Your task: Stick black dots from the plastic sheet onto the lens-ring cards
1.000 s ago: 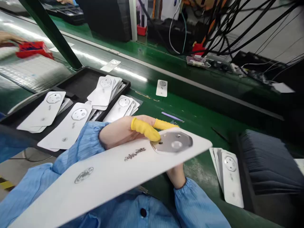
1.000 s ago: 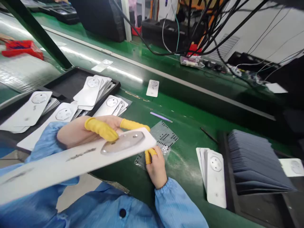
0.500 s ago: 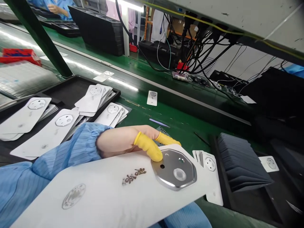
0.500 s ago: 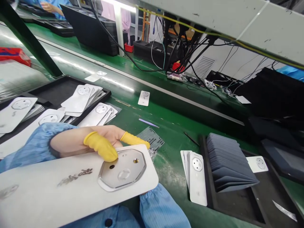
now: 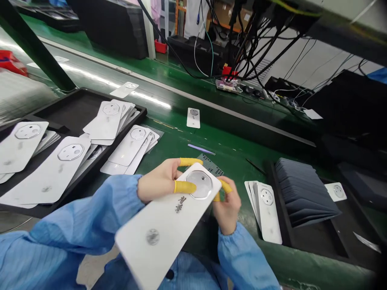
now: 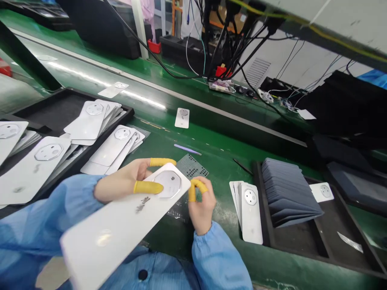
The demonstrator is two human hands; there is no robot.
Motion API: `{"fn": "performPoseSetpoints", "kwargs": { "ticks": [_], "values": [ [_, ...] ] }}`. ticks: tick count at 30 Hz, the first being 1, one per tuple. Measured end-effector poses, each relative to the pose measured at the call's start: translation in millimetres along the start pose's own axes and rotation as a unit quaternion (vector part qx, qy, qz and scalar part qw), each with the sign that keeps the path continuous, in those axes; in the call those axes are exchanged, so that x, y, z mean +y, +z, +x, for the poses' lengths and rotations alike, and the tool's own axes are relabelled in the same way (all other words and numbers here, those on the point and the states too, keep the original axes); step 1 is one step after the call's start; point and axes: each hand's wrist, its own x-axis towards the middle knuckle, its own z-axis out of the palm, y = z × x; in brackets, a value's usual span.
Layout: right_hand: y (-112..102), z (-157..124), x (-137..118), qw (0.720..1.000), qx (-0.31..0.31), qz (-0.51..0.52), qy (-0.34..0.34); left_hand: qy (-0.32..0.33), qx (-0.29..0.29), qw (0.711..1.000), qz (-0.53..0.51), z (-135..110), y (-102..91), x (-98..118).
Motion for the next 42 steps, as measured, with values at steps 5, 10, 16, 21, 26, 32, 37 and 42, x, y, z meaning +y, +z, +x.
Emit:
{"fn": "performPoseSetpoints", "kwargs": {
  "ticks": [5,10,16,21,26,32,37,42],
  "values": [
    [-16,7,-26,0.999,0.024,-0.001,-0.034,0.063,0.119,0.989,0.056,5,6.9,-50],
    [-10,4,-46,0.993,-0.054,0.012,-0.1,0.105,0.095,0.989,-0.038,0,26.0,-67],
    [-17,-8,-37,0.98,-0.163,-0.001,-0.117,0.114,0.085,0.987,-0.072,-10,31.1,-71],
    [-28,-2,-43,0.962,-0.21,-0.028,-0.173,0.182,0.065,0.98,-0.038,-17,27.9,-75],
    [-27,-3,-48,0.965,-0.189,-0.03,-0.182,0.225,0.07,0.972,0.014,-17,26.5,-78],
    [-26,-4,-48,0.964,-0.19,-0.051,-0.181,0.274,0.111,0.947,0.124,-16,28.1,-75],
    [-26,-6,-50,0.959,-0.214,-0.082,-0.164,0.279,0.157,0.929,0.186,-16,28.2,-81],
    [-23,-17,-48,0.95,-0.269,-0.056,-0.149,0.224,0.215,0.931,0.195,-18,25.7,-97]
  ]
}}
